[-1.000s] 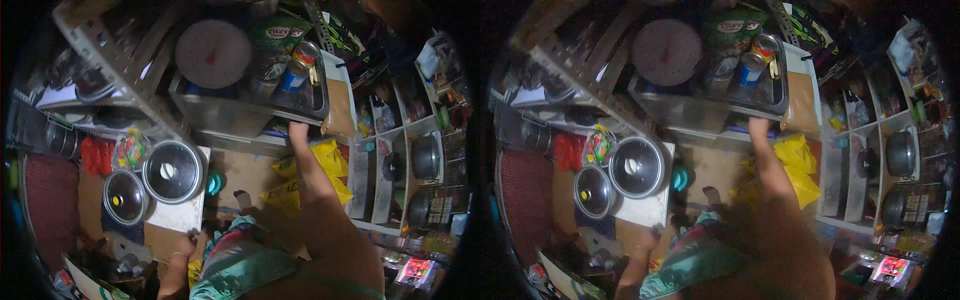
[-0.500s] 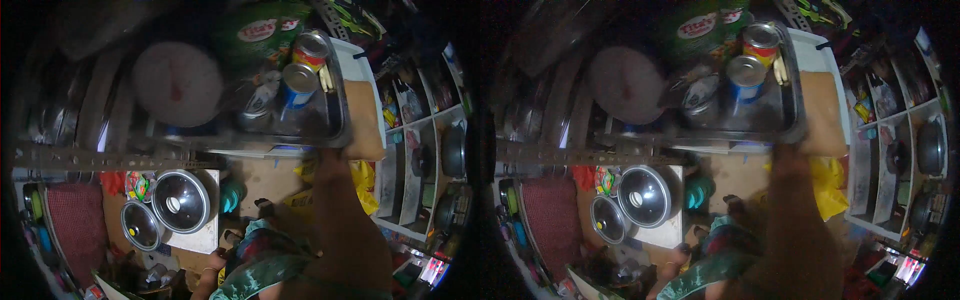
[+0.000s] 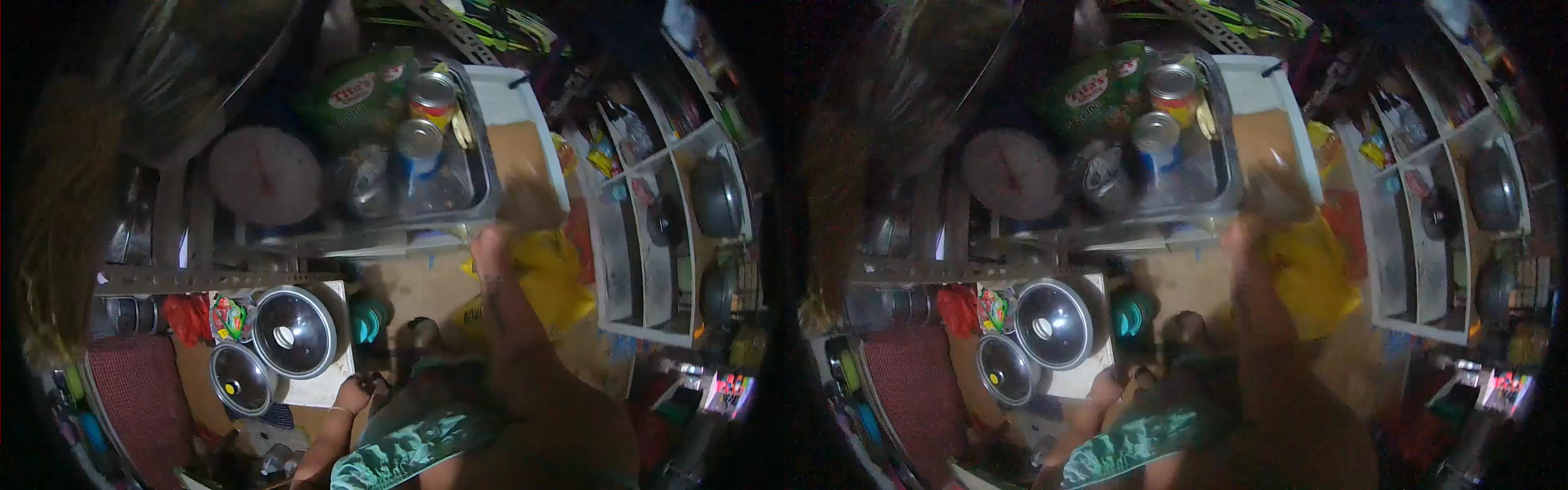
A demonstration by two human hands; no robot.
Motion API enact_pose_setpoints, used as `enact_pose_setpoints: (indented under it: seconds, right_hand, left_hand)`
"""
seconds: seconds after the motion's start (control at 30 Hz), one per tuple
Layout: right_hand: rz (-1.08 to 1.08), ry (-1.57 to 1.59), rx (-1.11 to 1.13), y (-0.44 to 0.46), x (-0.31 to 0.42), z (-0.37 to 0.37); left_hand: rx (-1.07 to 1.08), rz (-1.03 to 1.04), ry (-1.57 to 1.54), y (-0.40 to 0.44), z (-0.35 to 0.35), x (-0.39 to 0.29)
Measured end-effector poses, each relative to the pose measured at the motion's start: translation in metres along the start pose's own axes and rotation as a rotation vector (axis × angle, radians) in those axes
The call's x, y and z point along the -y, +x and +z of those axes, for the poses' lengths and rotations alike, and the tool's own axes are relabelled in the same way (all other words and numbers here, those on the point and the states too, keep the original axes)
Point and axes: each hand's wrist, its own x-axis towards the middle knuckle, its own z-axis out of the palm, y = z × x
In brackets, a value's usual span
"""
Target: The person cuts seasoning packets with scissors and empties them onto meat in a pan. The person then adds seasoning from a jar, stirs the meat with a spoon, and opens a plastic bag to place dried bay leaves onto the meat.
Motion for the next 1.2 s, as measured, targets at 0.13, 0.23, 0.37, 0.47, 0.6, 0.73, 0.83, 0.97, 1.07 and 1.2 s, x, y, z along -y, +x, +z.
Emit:
enact_pose_setpoints:
  seconds: [0.13,0.23,0.37,0.47,0.6,0.73,0.83,0.97,1.07,1.2]
  right_hand:
    - [0.036,0.152,0.079,-0.103,0.051,-0.03]
    - [0.091,0.293,0.175,-0.178,0.093,-0.049]
    - [0.25,0.512,0.155,-0.293,0.16,-0.051]
    - [0.24,0.51,0.07,-0.382,0.225,-0.023]
    - [0.083,0.283,0.324,-0.435,0.197,-0.074]
    - [-0.248,0.056,0.282,-0.501,0.26,-0.084]
    - [-0.348,-0.256,0.035,-0.541,0.301,-0.114]
    - [-0.652,-0.667,-0.141,-0.602,0.327,-0.113]
    - [-0.552,-0.862,-0.395,-0.656,0.316,-0.112]
    - [-0.305,-0.897,-0.468,-0.728,0.268,-0.139]
  left_hand:
    - [0.077,0.088,-0.379,0.006,-0.016,-0.029]
    - [0.128,0.238,-0.446,-0.01,-0.062,-0.083]
    - [0.293,0.458,-0.539,-0.048,-0.103,-0.117]
    - [0.407,0.56,-0.738,-0.076,-0.118,-0.125]
    - [0.639,0.723,-1.003,-0.118,-0.126,-0.146]
    - [0.537,0.881,-0.746,-0.172,-0.133,-0.179]
    - [0.431,1.1,-0.447,-0.202,-0.12,-0.193]
    - [0.401,1.323,-0.176,-0.239,-0.081,-0.187]
    - [0.621,1.281,-0.281,-0.26,-0.042,-0.16]
    - [0.765,1.277,0.008,-0.299,-0.007,-0.125]
